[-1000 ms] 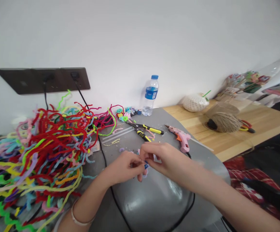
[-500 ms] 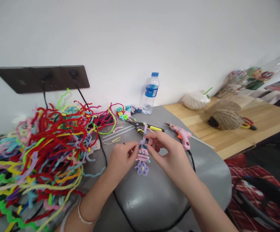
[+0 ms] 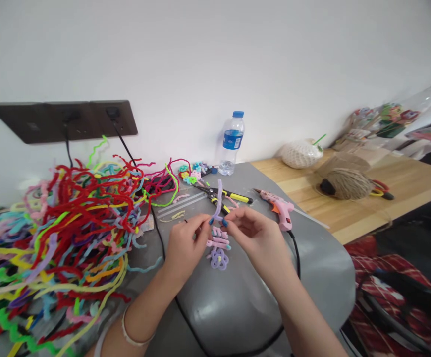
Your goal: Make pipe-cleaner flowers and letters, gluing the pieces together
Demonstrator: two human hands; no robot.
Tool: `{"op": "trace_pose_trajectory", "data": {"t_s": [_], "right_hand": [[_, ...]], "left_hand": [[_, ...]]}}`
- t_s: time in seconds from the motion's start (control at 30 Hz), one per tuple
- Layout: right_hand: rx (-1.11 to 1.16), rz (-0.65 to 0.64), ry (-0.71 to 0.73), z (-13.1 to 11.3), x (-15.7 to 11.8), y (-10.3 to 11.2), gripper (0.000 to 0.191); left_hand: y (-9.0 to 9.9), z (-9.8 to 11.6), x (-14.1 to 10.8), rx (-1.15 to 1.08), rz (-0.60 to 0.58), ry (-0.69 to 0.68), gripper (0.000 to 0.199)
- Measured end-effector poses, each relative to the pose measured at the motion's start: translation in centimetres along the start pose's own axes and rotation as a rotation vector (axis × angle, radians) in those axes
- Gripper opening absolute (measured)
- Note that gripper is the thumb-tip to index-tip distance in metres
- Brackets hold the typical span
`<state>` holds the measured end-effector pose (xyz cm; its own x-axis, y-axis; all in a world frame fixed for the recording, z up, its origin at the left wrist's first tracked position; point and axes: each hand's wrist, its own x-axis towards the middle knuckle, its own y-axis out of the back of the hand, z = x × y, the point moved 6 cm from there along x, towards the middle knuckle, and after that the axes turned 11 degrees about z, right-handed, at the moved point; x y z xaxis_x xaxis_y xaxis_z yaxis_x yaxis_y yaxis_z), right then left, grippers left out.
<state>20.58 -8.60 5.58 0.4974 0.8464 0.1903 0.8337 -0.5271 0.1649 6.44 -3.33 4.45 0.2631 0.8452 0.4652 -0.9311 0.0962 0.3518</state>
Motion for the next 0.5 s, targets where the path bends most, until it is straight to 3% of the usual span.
{"op": "trace_pose_trajectory", "data": {"t_s": [0.17,0.5], "right_hand": [[0.066,-0.010,-0.053,-0.1,-0.5,-0.4,0.016],[-0.058,-0.019,0.086,-0.8,-0.9,-0.8,0.015]], "left_hand": [[0.0,-0.1,0.0,-0.145,-0.007,0.057,0.025],[-1.5,-0.8,-0.2,-0.513,-0.113,0.339,0.044]]}}
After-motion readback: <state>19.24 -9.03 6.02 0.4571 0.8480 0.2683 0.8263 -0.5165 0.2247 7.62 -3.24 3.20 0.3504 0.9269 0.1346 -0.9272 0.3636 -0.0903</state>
